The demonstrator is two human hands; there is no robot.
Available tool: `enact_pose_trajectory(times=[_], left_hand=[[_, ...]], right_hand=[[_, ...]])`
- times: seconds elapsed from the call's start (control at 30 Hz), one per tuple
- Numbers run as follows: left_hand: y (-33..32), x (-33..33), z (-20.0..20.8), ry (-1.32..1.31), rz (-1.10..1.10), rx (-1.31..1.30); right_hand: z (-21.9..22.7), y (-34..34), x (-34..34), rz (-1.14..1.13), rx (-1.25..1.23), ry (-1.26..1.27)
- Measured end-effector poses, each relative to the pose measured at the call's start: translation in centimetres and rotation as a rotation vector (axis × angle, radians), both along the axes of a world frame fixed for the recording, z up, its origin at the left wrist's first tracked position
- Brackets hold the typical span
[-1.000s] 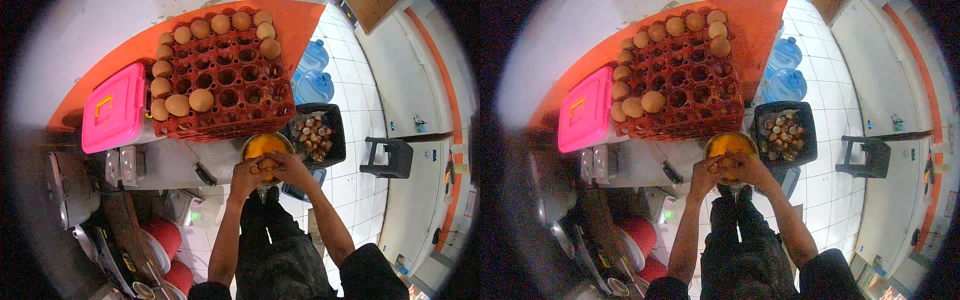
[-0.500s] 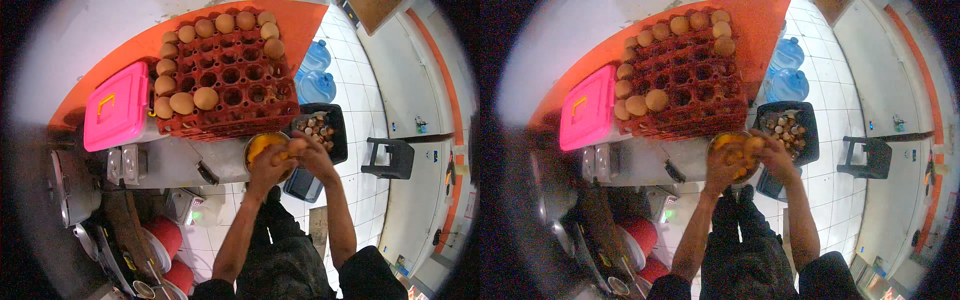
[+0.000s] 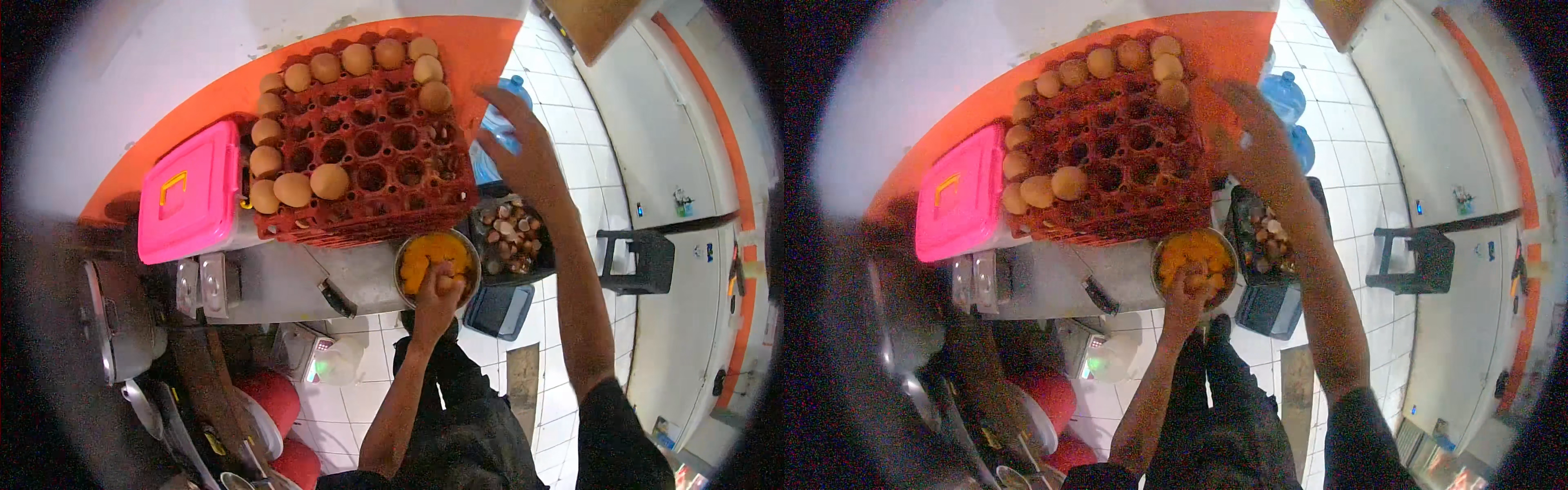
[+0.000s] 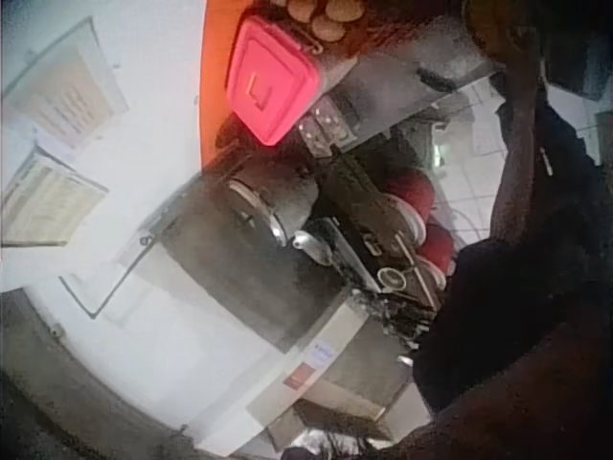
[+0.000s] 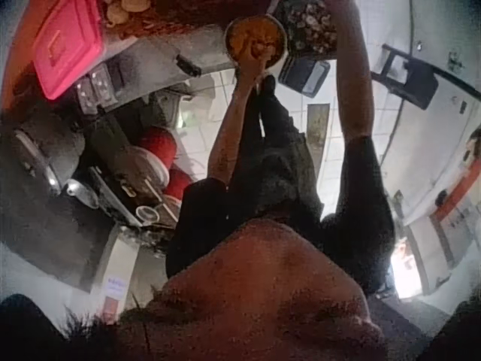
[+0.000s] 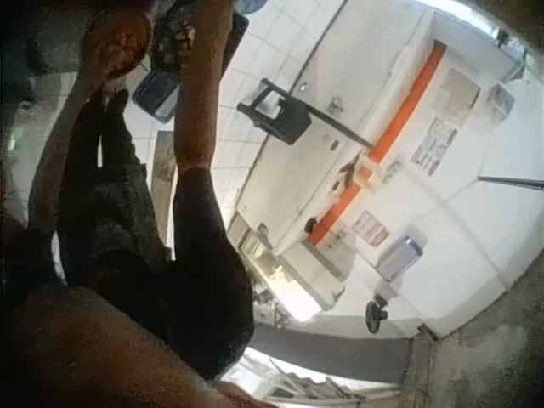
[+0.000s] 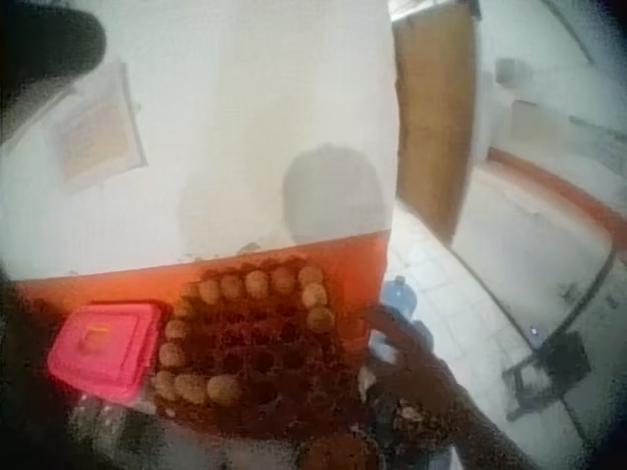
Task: Cracking several eggs from a crate into a metal bowl in a kitchen.
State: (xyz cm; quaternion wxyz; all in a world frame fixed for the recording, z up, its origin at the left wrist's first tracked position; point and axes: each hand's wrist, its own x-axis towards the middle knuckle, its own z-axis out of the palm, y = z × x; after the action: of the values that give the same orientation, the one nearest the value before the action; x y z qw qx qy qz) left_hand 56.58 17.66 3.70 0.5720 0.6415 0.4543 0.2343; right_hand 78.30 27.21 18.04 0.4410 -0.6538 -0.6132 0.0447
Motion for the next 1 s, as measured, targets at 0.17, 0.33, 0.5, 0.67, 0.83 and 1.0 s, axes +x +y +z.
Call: enact_pose_trajectory(times=[0.17,0.33,0.5,0.67,0.83,1.0], left_hand=[[0.2,-3.5,-5.4,-0.331,0.25,-0.306],[0.6,-3.1,-1.7,-0.601,0.414,-0.525],[2.6,-8.2,-5.7,-0.165,0.19,0.468],[5.6,-12.5,-1.6,-0.578,0.673,-0.286],[5.3,-13.5,-5.6,-0.15,0.286,-0.206],[3.7,-7.3,-2.8,-0.573,0.537,-0.537]], right_hand=[[3.2,8.1,-1.8,0.311,-0.234,-0.397],[1.3,5.1,0.4,0.115,-0.137,0.14],[-11.5,-5.5,2.7,-0.46,0.107,0.172],[-15.9,-16.4,-3.1,-0.432,0.141,1.345],[-18.4,-18.7,-5.8,-0.372,-0.308,1.101],[-15.3,-15.6,-8.8,-0.385,-0.313,1.279]])
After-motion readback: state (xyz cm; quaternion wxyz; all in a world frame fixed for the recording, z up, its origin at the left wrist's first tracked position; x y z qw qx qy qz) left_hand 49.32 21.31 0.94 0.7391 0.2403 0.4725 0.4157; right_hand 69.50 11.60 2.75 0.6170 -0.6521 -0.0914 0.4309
